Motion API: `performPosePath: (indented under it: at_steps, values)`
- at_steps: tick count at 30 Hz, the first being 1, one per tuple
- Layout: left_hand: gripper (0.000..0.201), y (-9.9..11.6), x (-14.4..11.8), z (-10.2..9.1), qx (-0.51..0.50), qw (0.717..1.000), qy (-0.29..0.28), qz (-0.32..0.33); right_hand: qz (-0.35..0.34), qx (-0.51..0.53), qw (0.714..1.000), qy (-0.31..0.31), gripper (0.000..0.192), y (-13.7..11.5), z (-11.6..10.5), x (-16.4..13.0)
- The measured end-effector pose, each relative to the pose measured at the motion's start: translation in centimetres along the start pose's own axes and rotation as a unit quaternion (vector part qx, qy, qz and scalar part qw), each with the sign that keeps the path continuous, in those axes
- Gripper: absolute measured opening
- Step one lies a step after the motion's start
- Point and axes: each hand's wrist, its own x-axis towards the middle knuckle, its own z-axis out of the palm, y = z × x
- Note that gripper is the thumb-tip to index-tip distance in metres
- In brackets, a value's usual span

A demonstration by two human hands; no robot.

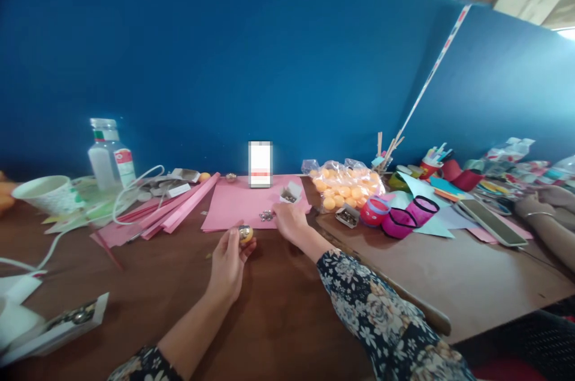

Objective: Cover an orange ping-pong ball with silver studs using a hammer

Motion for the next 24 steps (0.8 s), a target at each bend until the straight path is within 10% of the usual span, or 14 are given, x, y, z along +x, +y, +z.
performPosePath:
  at_steps: [15,24]
  values:
    - [0.053,-0.4,-0.4,0.0,0.141,0.986,-0.087,0.026,-0.024,0.146,0.985,0.087,0.009,0.0,-1.0,-2.6]
    - [0.041,-0.2,-0.5,0.1,0.170,0.974,-0.137,0.063,0.001,0.490,0.866,0.103,0.020,-0.1,-0.2,-7.5]
